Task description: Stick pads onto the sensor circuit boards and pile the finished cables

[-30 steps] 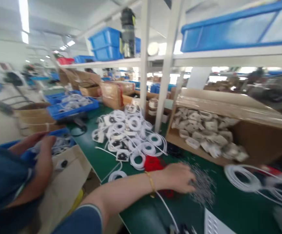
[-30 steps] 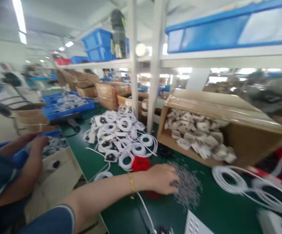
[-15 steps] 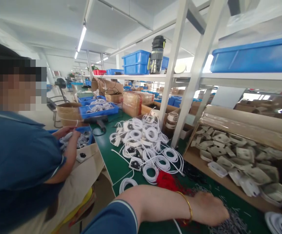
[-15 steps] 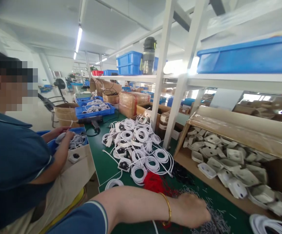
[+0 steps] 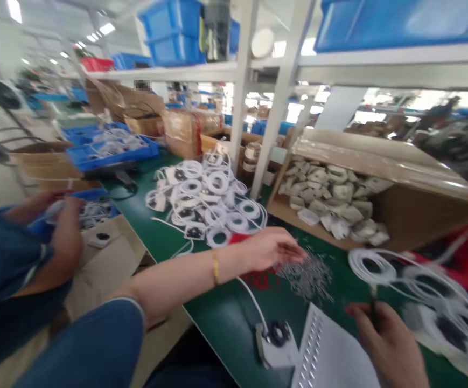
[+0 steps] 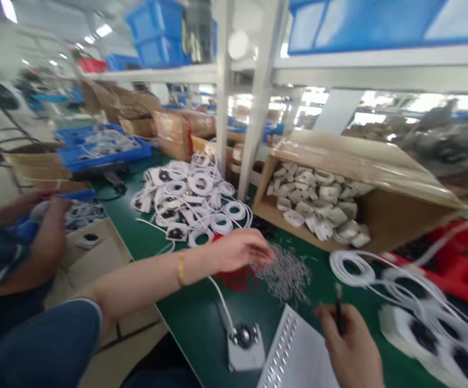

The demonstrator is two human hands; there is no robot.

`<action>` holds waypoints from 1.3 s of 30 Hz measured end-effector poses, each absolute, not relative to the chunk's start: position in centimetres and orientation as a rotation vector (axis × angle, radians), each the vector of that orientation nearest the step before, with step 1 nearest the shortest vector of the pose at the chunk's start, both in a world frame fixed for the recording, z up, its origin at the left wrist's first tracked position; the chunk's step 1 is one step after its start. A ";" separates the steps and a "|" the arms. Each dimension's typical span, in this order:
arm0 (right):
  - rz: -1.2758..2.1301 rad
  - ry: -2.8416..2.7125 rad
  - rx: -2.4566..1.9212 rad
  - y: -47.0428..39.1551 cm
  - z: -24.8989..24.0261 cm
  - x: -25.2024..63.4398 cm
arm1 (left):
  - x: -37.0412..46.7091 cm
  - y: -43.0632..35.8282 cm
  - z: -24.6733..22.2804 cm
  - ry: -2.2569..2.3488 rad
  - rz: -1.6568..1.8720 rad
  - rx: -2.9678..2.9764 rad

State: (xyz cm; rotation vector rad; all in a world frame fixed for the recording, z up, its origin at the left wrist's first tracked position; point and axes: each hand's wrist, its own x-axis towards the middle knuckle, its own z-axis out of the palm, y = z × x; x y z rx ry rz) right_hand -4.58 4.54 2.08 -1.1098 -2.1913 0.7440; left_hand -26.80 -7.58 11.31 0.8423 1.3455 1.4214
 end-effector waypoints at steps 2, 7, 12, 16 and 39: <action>1.110 -2.100 -1.166 0.9 2.7 -3.7 | -27.0 -11.4 10.7 1.202 1.452 0.694; 1.758 -1.713 -1.250 -4.7 1.2 -3.9 | -25.7 -19.0 7.5 0.962 1.478 0.194; 2.084 -1.441 -1.070 -5.3 -0.1 -4.7 | -22.6 -20.8 2.8 1.022 1.443 0.035; 1.917 -1.808 -0.960 -3.7 0.2 -6.9 | -22.0 -19.5 0.7 1.072 1.491 0.038; 1.029 -2.488 -0.445 -4.1 -0.8 -5.3 | -22.5 -19.1 0.0 1.237 1.638 0.076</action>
